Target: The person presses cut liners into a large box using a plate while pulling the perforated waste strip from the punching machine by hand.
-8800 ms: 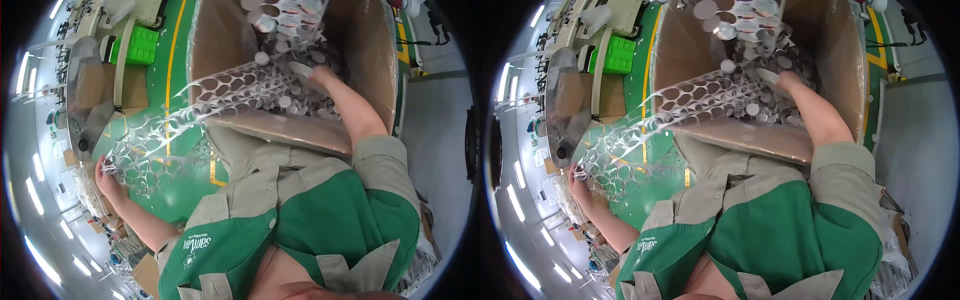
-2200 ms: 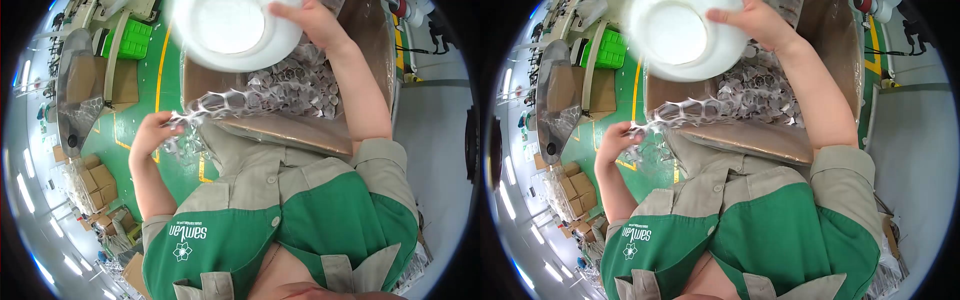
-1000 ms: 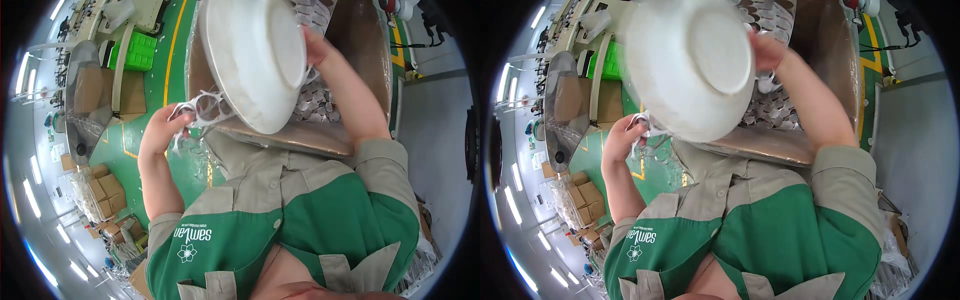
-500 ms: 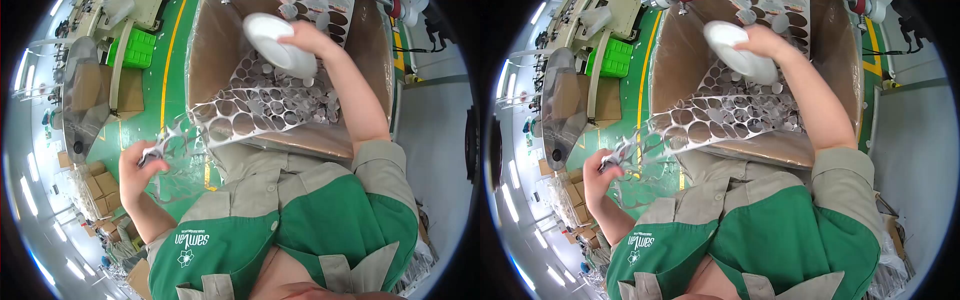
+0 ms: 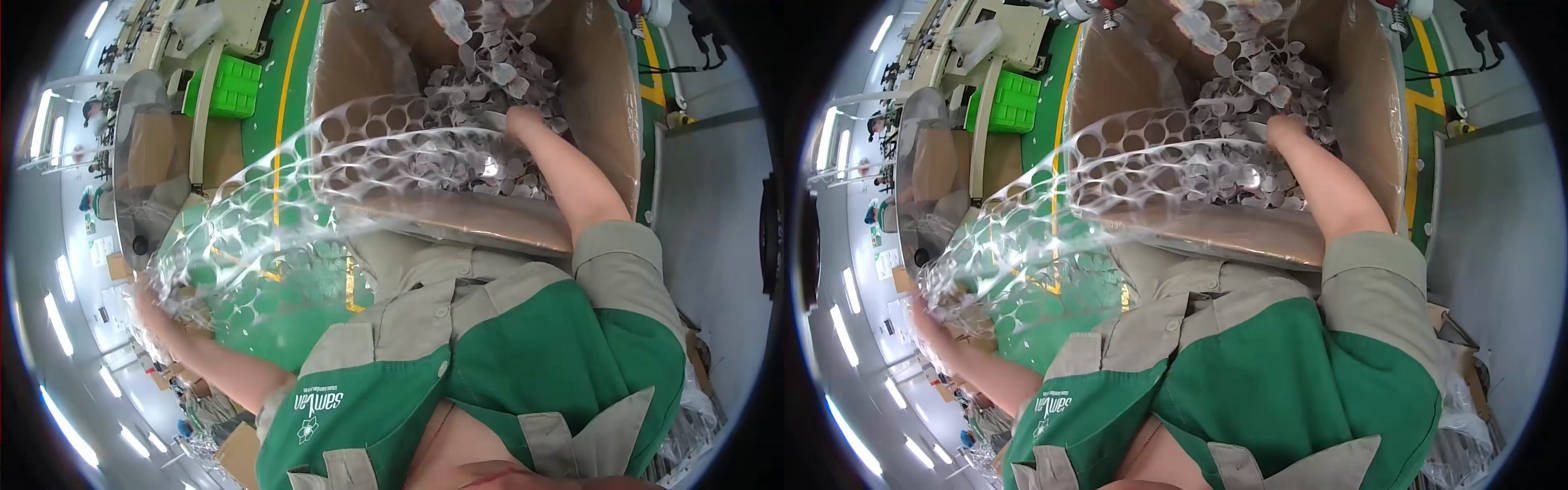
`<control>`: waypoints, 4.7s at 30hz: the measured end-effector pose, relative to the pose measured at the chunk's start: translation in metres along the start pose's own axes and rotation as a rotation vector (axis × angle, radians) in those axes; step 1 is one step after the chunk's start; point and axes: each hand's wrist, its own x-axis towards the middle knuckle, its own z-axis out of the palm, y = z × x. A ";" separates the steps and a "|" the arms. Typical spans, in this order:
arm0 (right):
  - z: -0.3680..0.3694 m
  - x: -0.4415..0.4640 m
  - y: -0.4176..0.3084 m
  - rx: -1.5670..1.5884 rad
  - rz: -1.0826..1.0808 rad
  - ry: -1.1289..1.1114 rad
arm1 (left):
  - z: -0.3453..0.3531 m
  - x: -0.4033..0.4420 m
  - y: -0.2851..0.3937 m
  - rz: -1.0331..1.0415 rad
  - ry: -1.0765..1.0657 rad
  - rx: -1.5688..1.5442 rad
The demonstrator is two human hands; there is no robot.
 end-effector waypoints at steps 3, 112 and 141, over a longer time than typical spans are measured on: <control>-0.048 -0.013 -0.026 -0.046 -0.038 -0.023 | 0.087 -0.012 0.031 0.074 0.036 1.213; -0.175 -0.095 -0.081 0.173 -0.604 0.192 | 0.363 -0.167 0.143 0.787 -1.567 1.217; -0.167 -0.095 -0.089 1.808 -0.967 -0.653 | 0.079 -0.119 0.149 0.667 -0.812 -0.208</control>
